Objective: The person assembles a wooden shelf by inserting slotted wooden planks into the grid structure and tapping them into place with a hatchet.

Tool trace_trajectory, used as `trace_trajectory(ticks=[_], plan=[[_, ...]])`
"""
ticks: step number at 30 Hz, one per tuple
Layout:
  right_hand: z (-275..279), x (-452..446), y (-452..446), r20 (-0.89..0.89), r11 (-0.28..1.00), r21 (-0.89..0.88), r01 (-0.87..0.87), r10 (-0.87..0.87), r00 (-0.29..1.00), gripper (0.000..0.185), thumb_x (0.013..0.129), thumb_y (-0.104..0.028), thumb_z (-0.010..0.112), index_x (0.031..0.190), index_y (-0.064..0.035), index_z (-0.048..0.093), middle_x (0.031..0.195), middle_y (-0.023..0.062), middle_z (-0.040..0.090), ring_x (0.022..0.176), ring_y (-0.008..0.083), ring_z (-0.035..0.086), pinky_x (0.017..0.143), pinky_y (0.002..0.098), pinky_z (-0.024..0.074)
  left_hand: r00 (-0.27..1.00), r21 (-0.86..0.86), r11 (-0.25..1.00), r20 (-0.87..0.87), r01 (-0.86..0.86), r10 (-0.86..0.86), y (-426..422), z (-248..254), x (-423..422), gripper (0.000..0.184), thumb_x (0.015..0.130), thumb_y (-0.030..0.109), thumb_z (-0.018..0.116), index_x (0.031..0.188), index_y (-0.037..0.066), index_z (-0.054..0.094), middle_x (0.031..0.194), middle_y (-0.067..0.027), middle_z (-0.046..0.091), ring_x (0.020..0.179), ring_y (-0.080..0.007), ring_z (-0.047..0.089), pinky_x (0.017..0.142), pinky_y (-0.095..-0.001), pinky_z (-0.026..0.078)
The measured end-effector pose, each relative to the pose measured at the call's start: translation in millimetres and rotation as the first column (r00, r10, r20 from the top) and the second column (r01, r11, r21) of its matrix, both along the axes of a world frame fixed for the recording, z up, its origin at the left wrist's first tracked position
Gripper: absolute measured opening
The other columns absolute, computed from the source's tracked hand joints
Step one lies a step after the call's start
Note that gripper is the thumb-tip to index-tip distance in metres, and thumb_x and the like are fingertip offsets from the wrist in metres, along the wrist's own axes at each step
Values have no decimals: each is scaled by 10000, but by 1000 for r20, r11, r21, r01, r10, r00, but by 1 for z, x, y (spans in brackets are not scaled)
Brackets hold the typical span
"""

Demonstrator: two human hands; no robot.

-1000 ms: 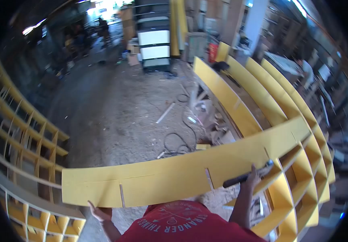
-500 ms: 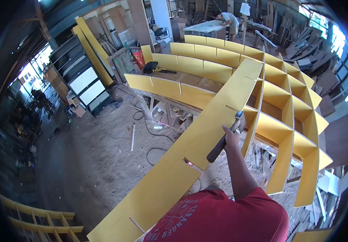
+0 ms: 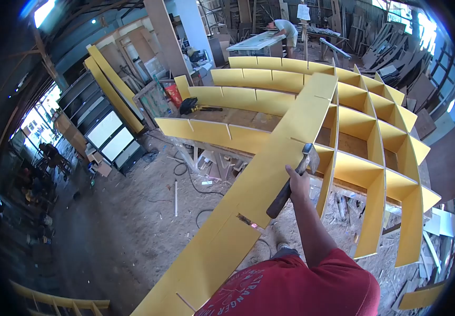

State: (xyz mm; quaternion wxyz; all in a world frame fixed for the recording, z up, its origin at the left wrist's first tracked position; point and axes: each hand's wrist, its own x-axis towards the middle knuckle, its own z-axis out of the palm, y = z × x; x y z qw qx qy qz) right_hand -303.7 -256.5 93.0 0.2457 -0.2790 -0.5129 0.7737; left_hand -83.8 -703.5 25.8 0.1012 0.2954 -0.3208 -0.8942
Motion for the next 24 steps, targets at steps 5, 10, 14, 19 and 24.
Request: trace_trajectory(ticks=[5, 10, 14, 19, 24], plan=[[20, -72, 48, -71, 995, -23, 100, -101, 992, 409, 929, -128, 791, 1257, 87, 675, 1127, 128, 733, 1049, 225, 708, 910, 373, 556, 999, -4, 999, 9, 47, -47, 36, 8, -34, 722, 1103, 566, 470, 1602, 48, 408, 1553, -155, 535, 1390, -361, 556, 1134, -517, 483], [43, -180, 116, -129, 997, 44, 68, -62, 990, 381, 884, -138, 806, 1162, 102, 706, 1090, 130, 727, 1010, 233, 702, 901, 371, 550, 997, -19, 997, 1, 75, -75, 74, 18, -68, 715, 1105, 560, 471, 1600, 48, 409, 1549, -156, 538, 1387, -361, 559, 1130, -521, 487], [33, -291, 191, -83, 902, 346, 257, -244, 966, 414, 817, -177, 819, 1096, 109, 708, 997, 115, 713, 884, 244, 689, 818, 383, 550, 995, 14, 995, -14, 95, -95, 107, 30, -110, 709, 1107, 555, 471, 1599, 48, 410, 1546, -156, 539, 1384, -361, 562, 1127, -523, 489], [48, -376, 256, -67, 996, 92, 11, -5, 998, 444, 806, -194, 823, 1108, 106, 694, 966, 132, 705, 855, 241, 683, 786, 395, 556, 998, -38, 998, 29, 58, -57, 144, 46, -145, 702, 1109, 549, 472, 1597, 47, 412, 1543, -156, 542, 1380, -361, 564, 1123, -527, 493], [36, -418, 308, -57, 987, 152, -52, 61, 996, 465, 794, -174, 820, 1136, 98, 664, 955, 124, 678, 828, 239, 653, 787, 410, 553, 996, -65, 995, 53, 74, -71, 171, 48, -178, 695, 1111, 543, 473, 1595, 47, 413, 1539, -156, 544, 1377, -361, 567, 1119, -530, 496]])
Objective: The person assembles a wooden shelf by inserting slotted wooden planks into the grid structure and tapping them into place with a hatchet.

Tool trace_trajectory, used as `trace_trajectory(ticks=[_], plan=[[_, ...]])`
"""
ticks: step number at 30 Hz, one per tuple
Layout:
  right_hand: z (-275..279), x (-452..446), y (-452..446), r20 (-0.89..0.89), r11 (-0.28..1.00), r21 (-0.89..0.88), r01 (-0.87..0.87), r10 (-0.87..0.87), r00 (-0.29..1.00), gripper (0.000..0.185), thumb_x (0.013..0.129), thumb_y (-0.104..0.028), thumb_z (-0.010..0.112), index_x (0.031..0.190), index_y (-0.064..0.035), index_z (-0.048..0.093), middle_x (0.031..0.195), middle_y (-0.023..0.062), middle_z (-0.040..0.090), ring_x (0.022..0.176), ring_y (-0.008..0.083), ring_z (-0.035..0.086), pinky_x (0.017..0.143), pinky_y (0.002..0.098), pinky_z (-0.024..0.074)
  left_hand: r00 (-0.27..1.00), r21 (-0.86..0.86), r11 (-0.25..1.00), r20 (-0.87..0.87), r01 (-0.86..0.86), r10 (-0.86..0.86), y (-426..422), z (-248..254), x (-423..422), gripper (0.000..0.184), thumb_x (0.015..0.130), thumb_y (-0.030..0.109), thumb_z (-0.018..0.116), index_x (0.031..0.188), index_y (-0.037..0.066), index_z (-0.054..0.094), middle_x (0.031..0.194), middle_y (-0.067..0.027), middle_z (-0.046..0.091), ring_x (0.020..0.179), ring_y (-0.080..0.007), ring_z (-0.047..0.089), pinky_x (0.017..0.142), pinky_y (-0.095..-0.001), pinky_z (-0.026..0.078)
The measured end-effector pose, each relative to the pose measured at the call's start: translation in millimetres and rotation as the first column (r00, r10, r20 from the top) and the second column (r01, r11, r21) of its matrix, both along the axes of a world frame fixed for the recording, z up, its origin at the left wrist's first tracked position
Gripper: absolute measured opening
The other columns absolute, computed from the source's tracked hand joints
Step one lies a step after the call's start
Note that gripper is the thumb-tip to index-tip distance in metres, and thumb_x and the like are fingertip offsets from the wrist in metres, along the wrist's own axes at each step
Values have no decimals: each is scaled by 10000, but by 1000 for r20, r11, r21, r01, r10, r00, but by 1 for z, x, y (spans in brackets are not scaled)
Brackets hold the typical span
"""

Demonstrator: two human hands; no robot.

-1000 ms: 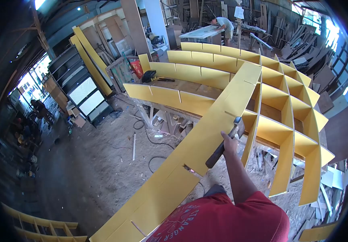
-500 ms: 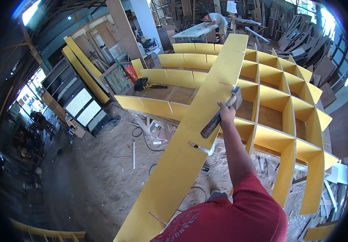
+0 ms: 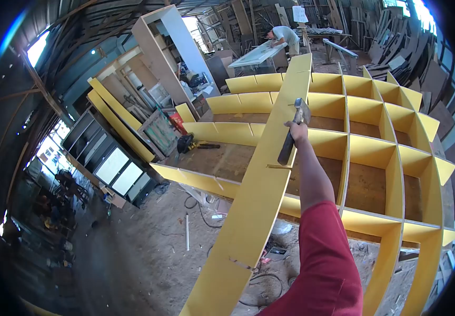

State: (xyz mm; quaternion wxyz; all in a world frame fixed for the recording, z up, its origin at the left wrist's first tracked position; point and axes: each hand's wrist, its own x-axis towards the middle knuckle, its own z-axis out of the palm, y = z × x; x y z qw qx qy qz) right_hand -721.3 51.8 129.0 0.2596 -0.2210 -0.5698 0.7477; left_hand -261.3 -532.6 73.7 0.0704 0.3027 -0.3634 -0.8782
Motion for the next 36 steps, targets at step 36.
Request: trace_trajectory(ticks=[36], plan=[[-67, 161, -44, 1, 975, -119, -185, 187, 982, 181, 873, -144, 758, 956, 2, 689, 806, 61, 680, 679, 187, 648, 639, 350, 536, 986, -390, 918, -110, 73, -125, 48, 8, 10, 502, 1121, 271, 578, 1535, 26, 436, 1451, -155, 594, 1261, -314, 649, 1022, -484, 571]])
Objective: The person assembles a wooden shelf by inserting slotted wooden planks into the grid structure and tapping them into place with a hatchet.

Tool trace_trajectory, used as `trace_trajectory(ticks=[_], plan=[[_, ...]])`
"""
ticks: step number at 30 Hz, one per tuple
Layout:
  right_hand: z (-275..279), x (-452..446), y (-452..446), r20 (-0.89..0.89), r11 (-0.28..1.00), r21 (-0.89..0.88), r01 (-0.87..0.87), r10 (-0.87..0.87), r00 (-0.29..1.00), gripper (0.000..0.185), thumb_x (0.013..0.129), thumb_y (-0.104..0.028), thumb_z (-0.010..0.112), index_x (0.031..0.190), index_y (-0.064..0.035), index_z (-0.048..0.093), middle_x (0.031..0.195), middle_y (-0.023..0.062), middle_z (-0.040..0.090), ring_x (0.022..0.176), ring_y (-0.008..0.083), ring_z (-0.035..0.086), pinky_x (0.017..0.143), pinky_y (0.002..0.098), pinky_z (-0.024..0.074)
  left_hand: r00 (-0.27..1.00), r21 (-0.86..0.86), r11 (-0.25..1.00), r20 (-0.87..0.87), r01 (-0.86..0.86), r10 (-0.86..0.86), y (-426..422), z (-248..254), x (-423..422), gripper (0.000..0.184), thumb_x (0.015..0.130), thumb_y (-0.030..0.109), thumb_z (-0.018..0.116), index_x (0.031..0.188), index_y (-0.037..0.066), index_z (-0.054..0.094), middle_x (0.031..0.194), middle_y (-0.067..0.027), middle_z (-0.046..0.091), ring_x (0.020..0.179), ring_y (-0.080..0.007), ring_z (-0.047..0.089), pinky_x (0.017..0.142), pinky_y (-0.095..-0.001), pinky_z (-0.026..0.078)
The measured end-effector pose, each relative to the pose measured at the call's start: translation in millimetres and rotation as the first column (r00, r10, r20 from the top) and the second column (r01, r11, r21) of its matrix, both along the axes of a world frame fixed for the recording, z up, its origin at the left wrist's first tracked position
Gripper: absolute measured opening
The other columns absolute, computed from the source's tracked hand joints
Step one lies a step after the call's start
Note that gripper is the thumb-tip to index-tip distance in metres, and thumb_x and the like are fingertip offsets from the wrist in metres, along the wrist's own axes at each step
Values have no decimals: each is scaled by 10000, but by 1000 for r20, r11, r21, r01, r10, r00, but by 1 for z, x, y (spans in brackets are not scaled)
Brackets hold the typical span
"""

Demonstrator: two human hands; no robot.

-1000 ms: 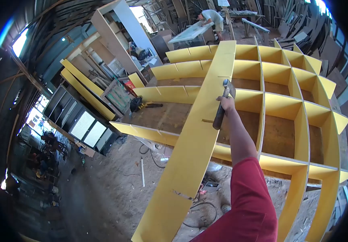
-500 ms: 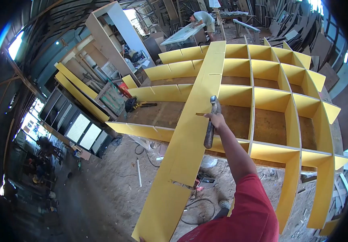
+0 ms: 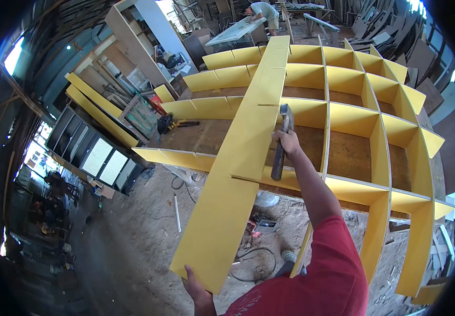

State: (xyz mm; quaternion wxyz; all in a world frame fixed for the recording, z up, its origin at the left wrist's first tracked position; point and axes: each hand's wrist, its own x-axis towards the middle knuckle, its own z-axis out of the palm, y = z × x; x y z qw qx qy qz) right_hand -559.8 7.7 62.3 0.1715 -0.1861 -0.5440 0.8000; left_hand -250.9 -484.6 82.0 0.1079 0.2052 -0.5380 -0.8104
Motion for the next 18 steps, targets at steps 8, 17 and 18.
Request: trace_trajectory(ticks=[8, 17, 18], plan=[[-7, 87, 1, 82, 967, 253, -1, -20, 996, 201, 840, -181, 801, 886, -46, 660, 758, 17, 615, 687, 143, 562, 658, 336, 445, 993, -167, 985, -116, -42, 23, 29, 34, -52, 483, 1056, 152, 683, 1475, 5, 490, 1371, -137, 636, 1188, -271, 675, 987, -413, 577], [18, 193, -42, 74, 914, 404, -22, -9, 997, 623, 869, -165, 774, 1391, 113, 580, 1168, 185, 754, 1074, 229, 705, 1018, 340, 517, 958, -337, 930, -283, -145, 47, 54, 103, -72, 435, 1039, 95, 695, 1403, -67, 519, 1317, -165, 655, 1155, -259, 684, 969, -388, 570], [28, 204, -50, 75, 896, 443, -36, 3, 997, 618, 870, -159, 774, 1404, 86, 582, 1176, 200, 750, 1080, 239, 710, 1009, 348, 533, 955, -324, 935, -292, -146, 48, 53, 109, -76, 432, 1040, 102, 698, 1397, -70, 524, 1307, -168, 660, 1143, -259, 690, 957, -386, 576]])
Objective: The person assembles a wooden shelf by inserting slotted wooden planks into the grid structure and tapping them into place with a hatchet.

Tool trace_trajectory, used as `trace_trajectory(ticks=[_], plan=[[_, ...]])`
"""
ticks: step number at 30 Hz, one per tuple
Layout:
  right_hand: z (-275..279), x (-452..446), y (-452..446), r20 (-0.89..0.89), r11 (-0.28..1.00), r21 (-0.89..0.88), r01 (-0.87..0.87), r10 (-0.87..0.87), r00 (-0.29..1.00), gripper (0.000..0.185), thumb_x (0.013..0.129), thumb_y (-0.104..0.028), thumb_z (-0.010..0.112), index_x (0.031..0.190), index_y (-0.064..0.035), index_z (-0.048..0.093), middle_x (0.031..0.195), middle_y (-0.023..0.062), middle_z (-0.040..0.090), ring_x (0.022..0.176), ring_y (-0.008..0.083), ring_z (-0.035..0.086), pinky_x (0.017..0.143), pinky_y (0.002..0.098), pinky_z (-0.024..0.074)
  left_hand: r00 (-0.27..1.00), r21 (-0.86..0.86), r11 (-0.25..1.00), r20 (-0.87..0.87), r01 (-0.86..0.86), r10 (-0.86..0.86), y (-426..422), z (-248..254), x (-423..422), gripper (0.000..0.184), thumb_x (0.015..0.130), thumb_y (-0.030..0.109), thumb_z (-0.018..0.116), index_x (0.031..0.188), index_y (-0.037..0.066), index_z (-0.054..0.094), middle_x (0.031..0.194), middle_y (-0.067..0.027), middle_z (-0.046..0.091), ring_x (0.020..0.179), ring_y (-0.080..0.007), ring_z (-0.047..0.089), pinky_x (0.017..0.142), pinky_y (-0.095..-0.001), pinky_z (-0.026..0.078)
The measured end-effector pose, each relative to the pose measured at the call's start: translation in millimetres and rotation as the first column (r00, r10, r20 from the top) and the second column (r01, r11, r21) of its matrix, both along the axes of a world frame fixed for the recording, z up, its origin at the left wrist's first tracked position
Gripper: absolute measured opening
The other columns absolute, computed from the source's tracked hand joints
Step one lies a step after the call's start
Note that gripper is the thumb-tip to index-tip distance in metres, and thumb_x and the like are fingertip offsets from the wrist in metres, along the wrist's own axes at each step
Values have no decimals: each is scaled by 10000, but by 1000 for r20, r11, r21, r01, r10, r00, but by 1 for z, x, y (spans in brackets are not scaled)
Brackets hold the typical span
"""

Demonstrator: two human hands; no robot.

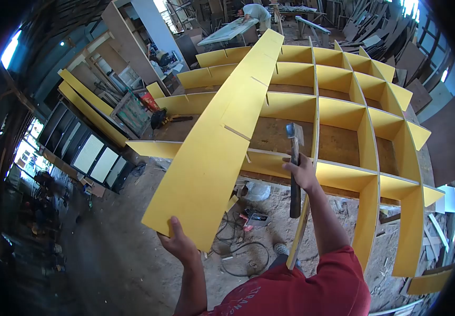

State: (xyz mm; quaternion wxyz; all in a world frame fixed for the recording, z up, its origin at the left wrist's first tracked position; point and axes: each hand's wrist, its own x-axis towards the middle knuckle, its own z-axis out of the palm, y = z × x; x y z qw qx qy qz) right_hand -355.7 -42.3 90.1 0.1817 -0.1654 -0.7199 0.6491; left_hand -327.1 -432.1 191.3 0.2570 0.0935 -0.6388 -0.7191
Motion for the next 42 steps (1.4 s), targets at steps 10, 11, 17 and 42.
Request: trace_trajectory(ticks=[10, 11, 17, 42], plan=[[-18, 48, -36, -98, 996, -88, 33, -41, 994, 575, 861, -56, 749, 1397, 54, 573, 1116, 177, 740, 1040, 224, 708, 945, 360, 563, 989, -143, 990, -147, -10, -12, 25, 9, 1, 383, 1052, 152, 700, 1319, -90, 569, 1236, -189, 697, 1099, -256, 720, 913, -384, 595], [-22, 50, -38, -101, 996, -82, 35, -43, 994, 560, 861, -51, 747, 1385, 53, 578, 1113, 176, 740, 1039, 224, 707, 941, 357, 564, 986, -180, 984, -164, -9, -21, 26, 12, 0, 370, 1048, 150, 704, 1301, -89, 580, 1217, -189, 706, 1082, -253, 725, 902, -382, 597], [-19, 51, -41, -115, 997, -60, 42, -48, 992, 493, 851, -34, 734, 1320, 45, 602, 1078, 170, 741, 1004, 216, 712, 904, 340, 570, 940, -376, 925, -290, 62, -181, 38, 29, -3, 310, 1035, 113, 715, 1251, -83, 610, 1131, -174, 731, 1005, -247, 744, 851, -360, 597], [-38, 47, -25, -162, 973, -110, 201, -217, 962, 336, 865, -116, 747, 1130, 78, 672, 931, 91, 716, 890, 185, 696, 848, 311, 533, 875, -634, 772, -397, -44, -277, 14, -35, 8, 255, 1002, 126, 763, 1166, -41, 661, 969, -189, 778, 833, -329, 798, 678, -407, 612]])
